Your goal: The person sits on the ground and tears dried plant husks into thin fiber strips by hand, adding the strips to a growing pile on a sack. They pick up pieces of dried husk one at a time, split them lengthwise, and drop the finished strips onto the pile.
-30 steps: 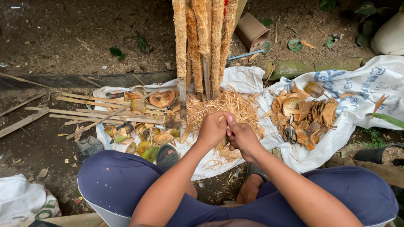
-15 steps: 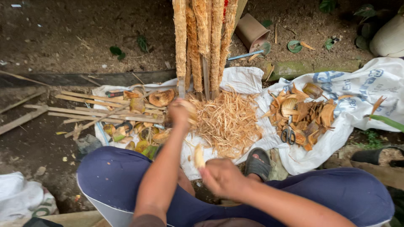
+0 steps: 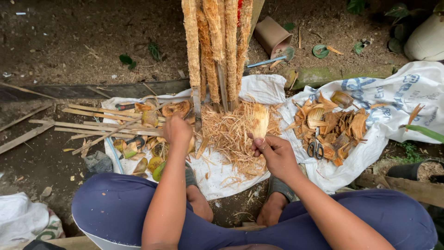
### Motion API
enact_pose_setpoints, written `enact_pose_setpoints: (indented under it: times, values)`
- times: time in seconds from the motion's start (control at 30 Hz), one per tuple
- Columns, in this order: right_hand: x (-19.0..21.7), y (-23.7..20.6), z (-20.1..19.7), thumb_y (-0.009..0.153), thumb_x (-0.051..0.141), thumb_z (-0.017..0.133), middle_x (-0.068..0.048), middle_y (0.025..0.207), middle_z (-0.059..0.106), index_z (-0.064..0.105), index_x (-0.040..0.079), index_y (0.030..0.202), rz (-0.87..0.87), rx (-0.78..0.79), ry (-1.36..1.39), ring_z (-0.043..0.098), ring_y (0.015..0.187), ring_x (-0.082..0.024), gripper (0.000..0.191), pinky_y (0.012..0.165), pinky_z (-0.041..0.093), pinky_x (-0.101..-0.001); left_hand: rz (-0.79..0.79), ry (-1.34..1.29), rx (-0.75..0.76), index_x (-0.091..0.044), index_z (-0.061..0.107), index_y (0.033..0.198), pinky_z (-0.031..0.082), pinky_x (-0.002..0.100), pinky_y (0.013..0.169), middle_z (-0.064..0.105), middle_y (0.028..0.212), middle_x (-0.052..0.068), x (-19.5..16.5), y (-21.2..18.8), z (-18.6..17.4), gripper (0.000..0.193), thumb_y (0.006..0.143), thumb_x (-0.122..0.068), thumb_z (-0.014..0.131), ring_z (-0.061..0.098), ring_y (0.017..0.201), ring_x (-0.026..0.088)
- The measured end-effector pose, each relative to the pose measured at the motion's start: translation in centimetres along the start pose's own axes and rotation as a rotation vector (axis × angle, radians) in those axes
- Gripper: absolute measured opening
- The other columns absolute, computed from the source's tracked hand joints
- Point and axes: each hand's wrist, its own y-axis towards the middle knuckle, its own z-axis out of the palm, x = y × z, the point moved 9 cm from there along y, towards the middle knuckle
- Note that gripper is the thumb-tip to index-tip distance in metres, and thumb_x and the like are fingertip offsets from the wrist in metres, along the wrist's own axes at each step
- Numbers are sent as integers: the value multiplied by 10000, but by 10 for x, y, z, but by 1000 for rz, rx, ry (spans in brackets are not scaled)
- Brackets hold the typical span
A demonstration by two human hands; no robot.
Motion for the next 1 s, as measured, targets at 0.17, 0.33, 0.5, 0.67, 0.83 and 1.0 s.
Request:
enact_pose_setpoints:
  times: [0.17,0.33,0.5,0.67,0.83,1.0]
  values:
    - [14,2,4,971,244,663,-44,766,723,757,-4,894,71,22,-148,660,716,-108,276,687,545,-275,179,-670,477,-119,761,1195,530,401,995,755,1160,76,-57,-45,30,299,1009,-292,604,696,1105,215]
    - [38,4,18,936,249,753,-100,834,688,758,-21,911,-16,126,-567,639,808,-183,272,752,514,-311,262,-1232,792,-16,709,1152,573,262,834,745,1039,82,-103,-104,46,237,971,-170,718,687,948,125]
    - [55,8,2,885,197,757,-81,1017,689,706,-19,1073,-138,-111,-346,650,931,-173,291,834,519,-303,331,-1121,748,30,682,1094,514,256,715,732,943,69,-106,-105,46,208,977,-137,729,646,835,90]
    - [46,7,-11,948,151,731,-56,973,696,732,-25,985,-187,-196,-211,625,903,-124,180,819,504,-268,402,-1092,806,31,665,1081,558,252,761,736,955,54,-119,-118,47,187,972,-113,714,686,864,87]
    - [7,12,-20,1005,128,705,-14,889,646,719,-33,918,-30,-292,115,530,794,-64,184,705,432,-225,363,-1207,703,10,633,1103,535,243,814,709,981,39,-123,-128,50,132,992,-60,644,659,912,78]
    - [-36,22,-30,1048,176,656,-32,817,611,681,-21,943,130,-404,394,518,742,-95,225,710,434,-248,378,-1317,572,24,621,1092,519,255,810,689,978,46,-123,-132,53,103,1029,-54,644,621,880,88]
